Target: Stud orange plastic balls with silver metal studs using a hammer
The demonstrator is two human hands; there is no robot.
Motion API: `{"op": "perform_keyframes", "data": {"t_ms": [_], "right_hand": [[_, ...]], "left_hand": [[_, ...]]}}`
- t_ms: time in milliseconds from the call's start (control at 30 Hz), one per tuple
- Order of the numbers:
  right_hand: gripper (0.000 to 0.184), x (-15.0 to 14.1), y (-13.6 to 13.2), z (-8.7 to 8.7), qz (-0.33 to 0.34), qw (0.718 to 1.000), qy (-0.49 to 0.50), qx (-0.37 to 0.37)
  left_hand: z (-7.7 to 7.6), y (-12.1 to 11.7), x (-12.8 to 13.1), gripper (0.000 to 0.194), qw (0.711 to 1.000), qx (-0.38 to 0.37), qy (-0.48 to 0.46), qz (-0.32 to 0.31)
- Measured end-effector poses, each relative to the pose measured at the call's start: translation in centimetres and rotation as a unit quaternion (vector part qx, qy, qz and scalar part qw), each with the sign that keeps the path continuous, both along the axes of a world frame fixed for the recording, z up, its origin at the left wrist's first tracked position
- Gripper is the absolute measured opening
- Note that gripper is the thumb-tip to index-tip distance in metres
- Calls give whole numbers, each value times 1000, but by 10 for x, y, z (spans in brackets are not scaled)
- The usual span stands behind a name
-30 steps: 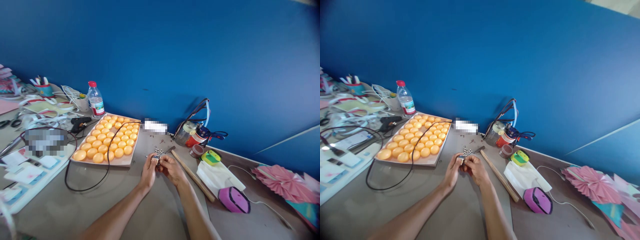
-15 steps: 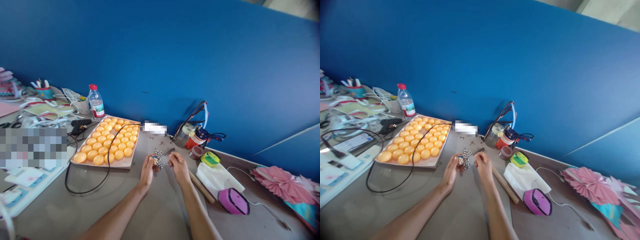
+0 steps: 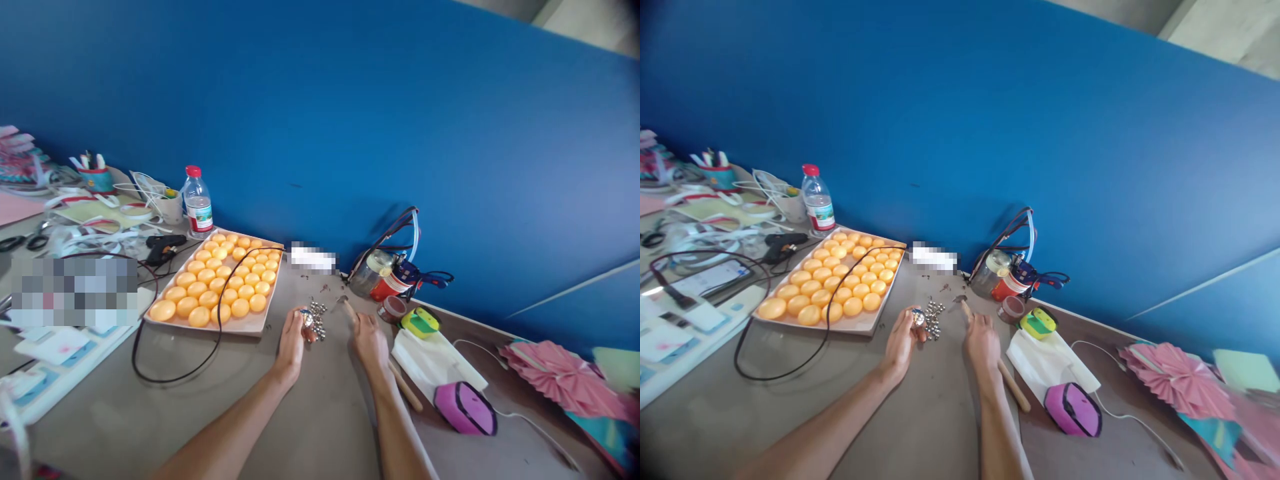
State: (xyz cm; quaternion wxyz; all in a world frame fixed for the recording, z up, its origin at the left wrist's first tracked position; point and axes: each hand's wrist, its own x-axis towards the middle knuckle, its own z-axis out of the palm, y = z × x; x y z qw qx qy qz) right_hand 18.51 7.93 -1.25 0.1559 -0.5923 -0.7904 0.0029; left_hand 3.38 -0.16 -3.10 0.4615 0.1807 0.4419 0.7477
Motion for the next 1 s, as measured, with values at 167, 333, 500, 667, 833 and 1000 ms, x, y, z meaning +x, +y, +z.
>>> {"op": "perform_keyframes", "data": {"t_ms": [167,333,500,667,833,1000], "right_hand": [[29,-11,-16,34,132,976,168,29],[30,-22,-31,54,242,940,223,-89],[27,-25,-32,50,274,929,218,-116],[29,-23,-34,55,277,921,247,-118],[30,-24,-28,46,261,938,200,-113],[26,-15,-11,31,153,968,197,27]], "left_hand": [[1,1,0,39,999,4,-34,6],[7,0,1,37,999,2,-52,10],[6,0,0,36,998,-11,-58,23],[4,1,1,36,998,-1,-62,28],[3,2,0,35,997,-14,-71,29],[3,0,1,41,999,-28,-4,33]]}}
